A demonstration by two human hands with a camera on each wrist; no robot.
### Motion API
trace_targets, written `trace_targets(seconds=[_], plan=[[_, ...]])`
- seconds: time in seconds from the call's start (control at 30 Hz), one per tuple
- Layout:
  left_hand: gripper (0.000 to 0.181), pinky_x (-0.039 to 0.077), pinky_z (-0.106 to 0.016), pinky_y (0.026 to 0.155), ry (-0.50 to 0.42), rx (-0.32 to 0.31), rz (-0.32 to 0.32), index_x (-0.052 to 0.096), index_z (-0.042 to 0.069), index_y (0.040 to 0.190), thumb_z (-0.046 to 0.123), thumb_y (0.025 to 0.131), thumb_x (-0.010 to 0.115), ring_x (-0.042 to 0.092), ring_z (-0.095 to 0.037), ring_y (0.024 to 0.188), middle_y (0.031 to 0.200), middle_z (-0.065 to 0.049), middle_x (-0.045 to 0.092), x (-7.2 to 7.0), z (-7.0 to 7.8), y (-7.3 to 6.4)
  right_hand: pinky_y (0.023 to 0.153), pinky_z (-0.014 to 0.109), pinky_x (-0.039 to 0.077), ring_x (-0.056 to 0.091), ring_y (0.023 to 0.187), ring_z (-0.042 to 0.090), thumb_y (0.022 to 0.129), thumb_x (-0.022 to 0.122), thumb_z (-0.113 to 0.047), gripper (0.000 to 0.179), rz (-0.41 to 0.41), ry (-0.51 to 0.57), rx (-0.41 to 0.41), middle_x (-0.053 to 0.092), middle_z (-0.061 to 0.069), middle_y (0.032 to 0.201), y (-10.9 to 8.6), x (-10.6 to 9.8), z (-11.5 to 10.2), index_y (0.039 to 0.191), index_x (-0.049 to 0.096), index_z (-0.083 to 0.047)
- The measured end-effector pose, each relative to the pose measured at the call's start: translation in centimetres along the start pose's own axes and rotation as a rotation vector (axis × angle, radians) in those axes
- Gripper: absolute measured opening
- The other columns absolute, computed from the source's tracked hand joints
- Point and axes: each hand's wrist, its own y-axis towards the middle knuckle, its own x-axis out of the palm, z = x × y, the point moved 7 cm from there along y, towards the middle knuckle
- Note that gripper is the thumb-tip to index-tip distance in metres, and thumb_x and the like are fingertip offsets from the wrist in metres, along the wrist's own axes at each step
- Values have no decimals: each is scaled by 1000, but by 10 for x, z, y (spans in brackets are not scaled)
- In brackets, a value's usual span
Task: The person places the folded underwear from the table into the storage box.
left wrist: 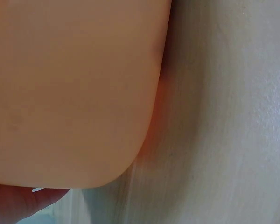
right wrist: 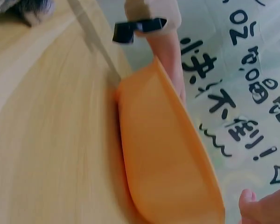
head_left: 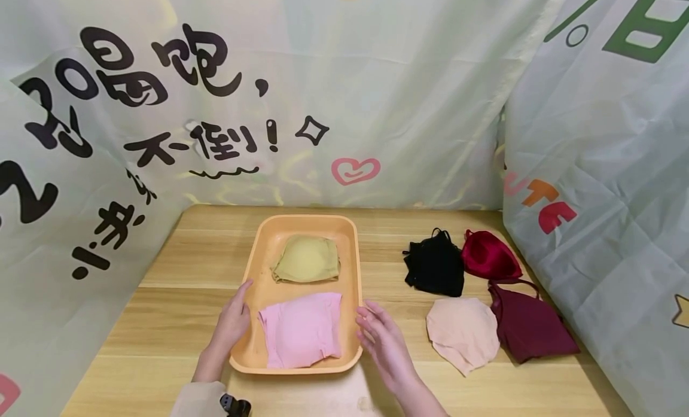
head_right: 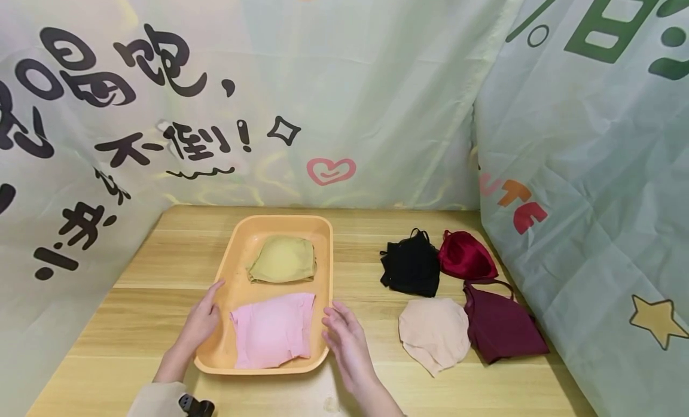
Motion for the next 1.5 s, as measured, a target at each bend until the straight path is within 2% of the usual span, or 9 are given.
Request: trace_targets(seconds=[0.13,0.43,0.67,0.8,0.97,1.17,1.27,1.37,1.5], plan=[[52,39,-22,48,-1,-11,-4,29,-3,139,-10,87,37,36,-11,49,128,-34,41,0,0,0,90,29,41,48,102,10,94,44,-16,52,62,-32,-26,48,2,119,4,-13,-2,138,23,3],[53,39,-23,49,-3,-16,-8,28,-3,138,-10,87,36,38,-15,54,128,-34,41,0,0,1,93,34,39,47,101,11,93,47,-14,48,176,-128,-85,45,7,120,10,-36,-7,134,31,3],[53,40,-26,53,6,-16,-4,29,-3,138,-10,86,36,39,-17,57,131,-36,37,0,0,1,101,44,34,45,108,15,93,47,-14,50,199,-217,-111,35,22,135,15,-48,-7,136,30,5],[53,42,-29,58,12,-19,0,29,-3,138,-10,86,36,41,-19,61,133,-35,35,0,-1,1,102,45,33,46,107,11,94,46,-15,49,208,-246,-120,34,23,136,16,-55,-6,136,29,5],[52,45,-34,65,23,-16,8,30,-3,138,-10,86,37,48,-23,69,134,-34,35,0,0,1,102,44,33,43,115,22,95,44,-15,48,236,-282,-126,34,22,137,16,-65,-7,137,29,5],[53,45,-35,63,13,-17,0,29,-3,138,-10,87,37,47,-25,66,135,-35,34,1,-1,2,102,43,34,42,116,20,95,42,-12,47,275,-309,-126,34,22,137,17,-77,-10,137,29,5],[52,48,-46,77,17,-11,9,29,-4,138,-10,87,36,54,-42,87,135,-34,34,1,-1,2,102,43,33,43,114,18,95,41,-11,46,295,-318,-126,34,22,137,17,-83,-12,137,29,5],[52,40,-54,91,30,-9,16,29,-4,138,-10,87,35,45,-48,111,135,-34,35,0,-2,2,102,43,33,44,112,14,95,41,-10,46,311,-330,-131,34,22,138,16,-88,-15,137,29,5],[52,38,-55,93,28,-17,10,28,-4,138,-9,87,34,43,-48,113,135,-34,34,0,-3,2,100,35,36,45,107,7,95,41,-11,46,330,-339,-141,33,22,138,15,-93,-18,137,30,5]])
